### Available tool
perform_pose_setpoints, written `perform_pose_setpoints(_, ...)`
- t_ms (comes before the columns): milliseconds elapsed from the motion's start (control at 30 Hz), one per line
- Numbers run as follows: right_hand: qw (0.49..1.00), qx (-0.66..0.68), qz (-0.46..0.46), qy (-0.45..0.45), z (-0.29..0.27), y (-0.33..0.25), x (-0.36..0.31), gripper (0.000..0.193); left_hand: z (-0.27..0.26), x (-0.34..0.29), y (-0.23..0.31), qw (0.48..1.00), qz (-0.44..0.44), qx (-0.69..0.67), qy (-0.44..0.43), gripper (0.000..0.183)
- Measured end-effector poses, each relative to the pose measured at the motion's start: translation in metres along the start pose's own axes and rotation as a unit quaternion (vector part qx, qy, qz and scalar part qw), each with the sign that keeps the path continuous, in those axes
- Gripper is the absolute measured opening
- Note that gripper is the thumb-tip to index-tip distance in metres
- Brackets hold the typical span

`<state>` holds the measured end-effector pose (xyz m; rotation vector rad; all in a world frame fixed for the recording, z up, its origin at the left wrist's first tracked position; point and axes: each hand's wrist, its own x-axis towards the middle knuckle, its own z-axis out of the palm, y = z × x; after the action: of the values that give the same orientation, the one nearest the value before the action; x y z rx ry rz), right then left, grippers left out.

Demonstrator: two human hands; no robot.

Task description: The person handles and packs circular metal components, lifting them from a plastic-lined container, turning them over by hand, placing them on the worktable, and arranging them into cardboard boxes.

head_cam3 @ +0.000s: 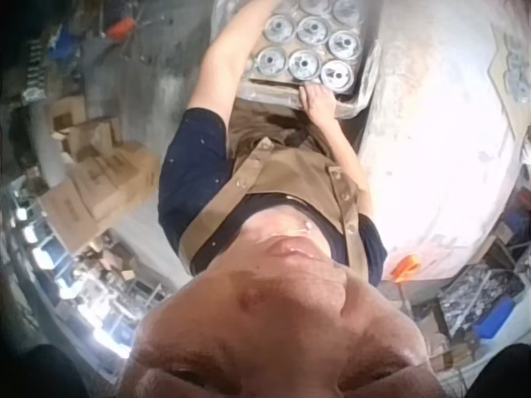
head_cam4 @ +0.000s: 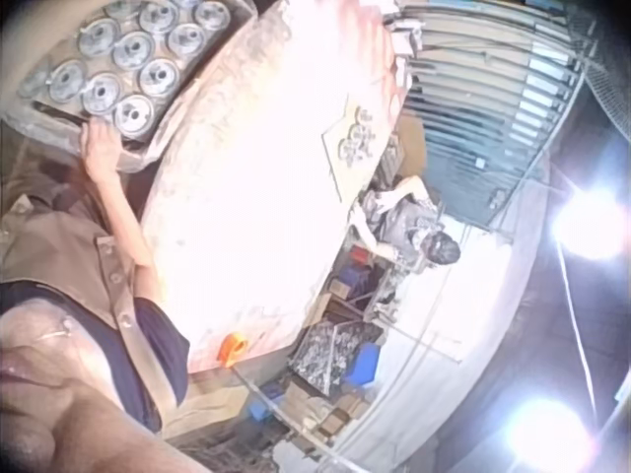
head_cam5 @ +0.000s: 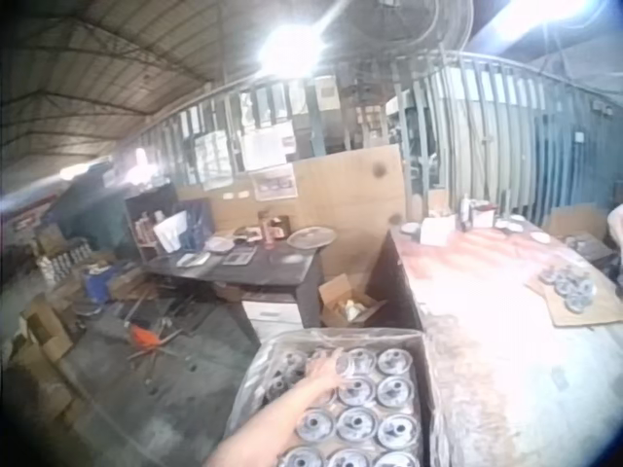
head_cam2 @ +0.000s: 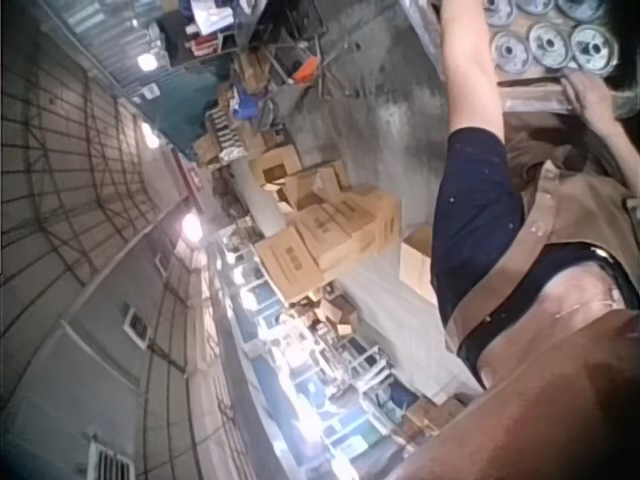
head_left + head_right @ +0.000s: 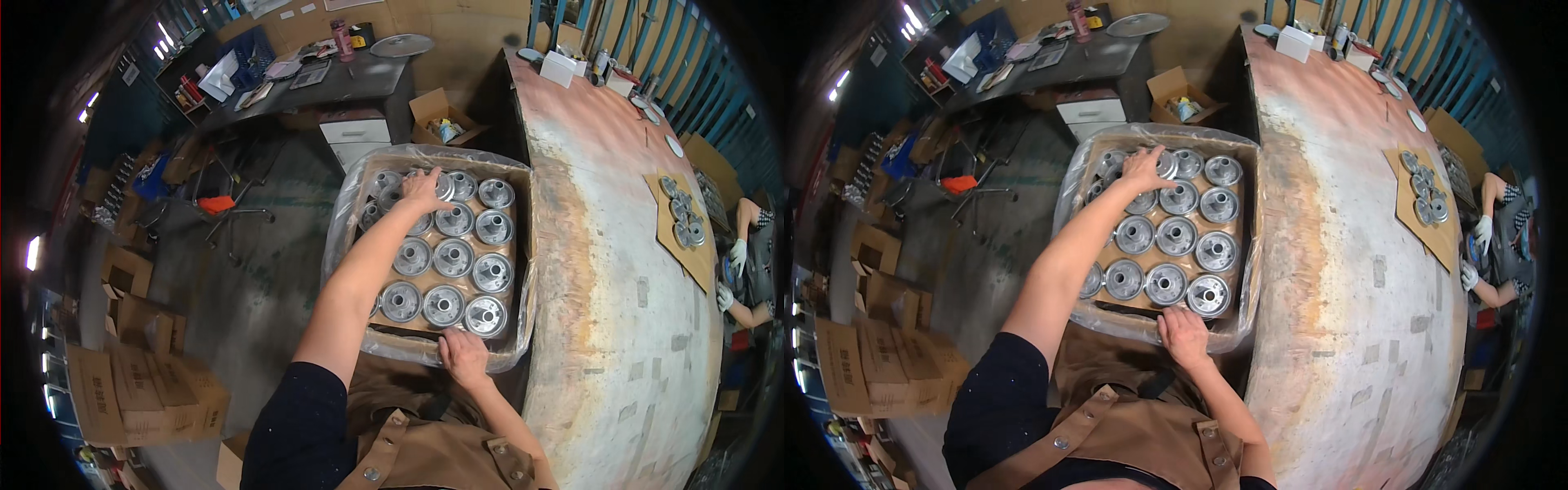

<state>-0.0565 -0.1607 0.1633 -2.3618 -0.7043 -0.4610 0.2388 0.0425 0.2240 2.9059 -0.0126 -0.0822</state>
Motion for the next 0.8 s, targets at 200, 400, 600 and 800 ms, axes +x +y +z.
perform_pose_setpoints(200,1.0,-0.016,-0.012,0.003,0.002,0.001,0.0,0.013,0.003,0.0,-0.006,1.0,0.016,-0.014,-0.006,0.101)
perform_pose_setpoints(400,1.0,-0.021,-0.009,-0.001,0.002,0.0,-0.001,0.012,0.01,-0.002,-0.002,0.997,0.074,0.031,-0.003,0.092)
perform_pose_setpoints(600,1.0,-0.021,-0.005,0.003,0.004,0.0,-0.003,0.011,0.019,-0.013,-0.006,0.99,0.109,0.085,0.034,0.103)
perform_pose_setpoints(800,0.999,-0.025,-0.017,0.014,0.005,0.001,-0.003,0.012,0.026,-0.018,-0.006,0.983,0.137,0.072,0.097,0.101)
